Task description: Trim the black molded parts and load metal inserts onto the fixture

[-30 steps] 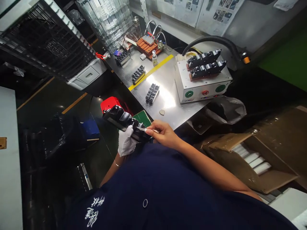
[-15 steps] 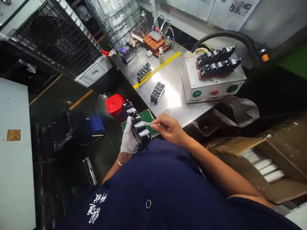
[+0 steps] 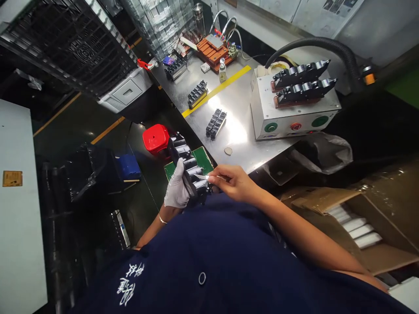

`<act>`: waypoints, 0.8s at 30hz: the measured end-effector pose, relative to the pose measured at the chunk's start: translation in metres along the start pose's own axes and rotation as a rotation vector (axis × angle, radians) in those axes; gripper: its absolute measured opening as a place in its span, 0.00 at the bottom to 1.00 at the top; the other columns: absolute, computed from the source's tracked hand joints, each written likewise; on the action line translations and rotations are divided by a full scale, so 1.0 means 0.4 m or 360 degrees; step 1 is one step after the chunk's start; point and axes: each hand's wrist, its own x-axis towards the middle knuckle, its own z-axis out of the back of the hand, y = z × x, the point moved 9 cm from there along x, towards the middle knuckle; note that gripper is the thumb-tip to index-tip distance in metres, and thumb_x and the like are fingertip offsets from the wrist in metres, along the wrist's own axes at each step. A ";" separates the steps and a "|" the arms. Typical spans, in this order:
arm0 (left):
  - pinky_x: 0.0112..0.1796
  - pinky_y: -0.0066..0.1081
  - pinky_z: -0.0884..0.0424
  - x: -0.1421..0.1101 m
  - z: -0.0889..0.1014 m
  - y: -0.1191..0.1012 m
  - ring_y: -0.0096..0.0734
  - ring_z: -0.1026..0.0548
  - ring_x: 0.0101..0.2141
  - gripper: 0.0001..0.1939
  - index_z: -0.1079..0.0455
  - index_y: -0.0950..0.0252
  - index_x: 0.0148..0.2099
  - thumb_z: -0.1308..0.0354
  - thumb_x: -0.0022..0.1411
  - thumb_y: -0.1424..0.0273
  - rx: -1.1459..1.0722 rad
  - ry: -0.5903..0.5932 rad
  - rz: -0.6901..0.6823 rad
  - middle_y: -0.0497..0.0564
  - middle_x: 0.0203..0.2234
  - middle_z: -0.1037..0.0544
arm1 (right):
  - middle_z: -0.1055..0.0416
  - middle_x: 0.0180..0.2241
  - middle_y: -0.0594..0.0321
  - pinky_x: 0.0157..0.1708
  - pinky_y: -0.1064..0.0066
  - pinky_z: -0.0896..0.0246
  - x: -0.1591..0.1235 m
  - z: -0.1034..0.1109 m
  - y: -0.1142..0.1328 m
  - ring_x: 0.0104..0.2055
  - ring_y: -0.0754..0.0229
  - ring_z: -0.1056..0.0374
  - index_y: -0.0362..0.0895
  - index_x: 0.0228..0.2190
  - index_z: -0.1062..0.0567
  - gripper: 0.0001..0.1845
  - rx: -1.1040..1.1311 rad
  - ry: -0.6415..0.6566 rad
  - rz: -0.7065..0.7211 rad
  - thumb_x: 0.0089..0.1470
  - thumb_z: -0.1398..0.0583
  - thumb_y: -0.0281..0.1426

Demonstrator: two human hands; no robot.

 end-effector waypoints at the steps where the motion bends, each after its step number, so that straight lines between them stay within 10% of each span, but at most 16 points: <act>1: 0.40 0.40 0.22 -0.004 0.003 0.002 0.38 0.19 0.34 0.22 0.27 0.67 0.43 0.33 0.53 0.55 0.0011 0.0010 0.0003 0.53 0.31 0.20 | 0.30 0.23 0.62 0.25 0.70 0.42 0.004 0.007 -0.024 0.25 0.63 0.37 0.44 0.25 0.26 0.19 -0.0018 -0.0057 -0.0037 0.57 0.41 0.46; 8: 0.34 0.32 0.22 -0.016 0.025 -0.020 0.25 0.26 0.21 0.20 0.28 0.64 0.38 0.29 0.48 0.57 -0.0059 0.0005 -0.0074 0.44 0.20 0.27 | 0.35 0.19 0.66 0.21 0.70 0.48 -0.021 0.134 -0.219 0.20 0.65 0.44 0.45 0.22 0.30 0.26 -0.0019 -0.0868 -0.0338 0.46 0.38 0.55; 16: 0.40 0.34 0.22 0.040 0.019 -0.037 0.32 0.20 0.32 0.15 0.26 0.65 0.39 0.40 0.61 0.57 -0.0185 -0.0073 -0.0257 0.49 0.28 0.21 | 0.32 0.23 0.65 0.26 0.70 0.45 -0.010 0.023 -0.025 0.24 0.64 0.40 0.44 0.26 0.25 0.18 -0.0114 -0.0307 0.0038 0.52 0.38 0.47; 24: 0.43 0.33 0.21 0.031 0.013 0.049 0.36 0.19 0.40 0.06 0.25 0.65 0.40 0.41 0.63 0.68 -0.0233 -0.0030 0.0203 0.51 0.34 0.18 | 0.40 0.20 0.67 0.24 0.71 0.49 0.006 0.035 -0.042 0.23 0.65 0.46 0.45 0.22 0.31 0.24 -0.0046 -0.0202 -0.0064 0.54 0.42 0.52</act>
